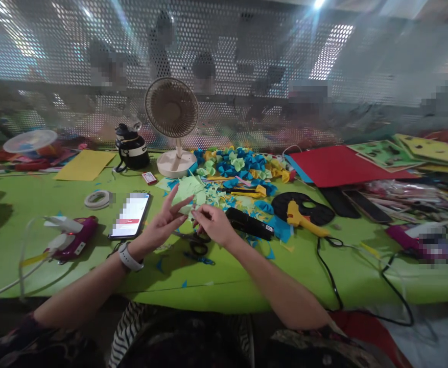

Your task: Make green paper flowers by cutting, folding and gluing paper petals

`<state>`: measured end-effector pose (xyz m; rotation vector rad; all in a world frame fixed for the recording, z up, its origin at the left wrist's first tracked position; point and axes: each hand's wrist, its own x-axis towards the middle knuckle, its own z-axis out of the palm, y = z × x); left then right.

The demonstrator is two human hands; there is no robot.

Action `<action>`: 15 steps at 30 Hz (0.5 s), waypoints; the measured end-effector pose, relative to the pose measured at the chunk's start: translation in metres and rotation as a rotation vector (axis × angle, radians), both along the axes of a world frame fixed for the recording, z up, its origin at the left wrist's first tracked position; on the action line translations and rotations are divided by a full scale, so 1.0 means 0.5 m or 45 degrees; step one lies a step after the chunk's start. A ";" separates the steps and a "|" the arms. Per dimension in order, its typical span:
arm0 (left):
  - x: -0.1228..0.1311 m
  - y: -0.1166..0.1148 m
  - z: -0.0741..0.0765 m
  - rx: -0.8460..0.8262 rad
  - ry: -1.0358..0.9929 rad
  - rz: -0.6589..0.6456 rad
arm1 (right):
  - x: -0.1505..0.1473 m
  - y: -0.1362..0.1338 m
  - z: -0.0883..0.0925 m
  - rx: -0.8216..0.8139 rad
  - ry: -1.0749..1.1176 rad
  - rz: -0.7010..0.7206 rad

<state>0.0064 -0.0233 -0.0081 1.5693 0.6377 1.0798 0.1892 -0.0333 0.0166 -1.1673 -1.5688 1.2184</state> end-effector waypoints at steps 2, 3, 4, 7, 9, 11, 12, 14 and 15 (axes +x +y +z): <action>-0.014 0.023 -0.005 0.061 0.113 0.223 | 0.010 0.006 0.007 0.049 0.037 -0.090; -0.021 0.035 -0.009 0.119 0.252 0.366 | 0.014 0.009 0.011 0.063 0.061 -0.127; -0.027 0.047 -0.014 0.204 0.439 0.514 | 0.017 0.011 0.013 0.066 0.085 -0.152; -0.036 0.069 -0.032 0.426 1.013 0.647 | 0.019 0.013 0.016 0.050 0.111 -0.154; -0.035 0.074 -0.042 0.510 1.285 0.673 | 0.016 0.010 0.016 0.056 0.083 -0.118; -0.033 0.076 -0.049 0.542 1.436 0.719 | 0.013 0.006 0.016 0.068 0.047 -0.086; -0.033 0.077 -0.052 0.538 1.463 0.746 | 0.012 0.004 0.016 0.073 0.034 -0.075; -0.033 0.082 -0.055 0.494 1.432 0.776 | 0.013 0.004 0.015 0.077 0.026 -0.066; -0.033 0.085 -0.056 0.458 1.384 0.783 | 0.013 0.004 0.014 0.078 0.026 -0.063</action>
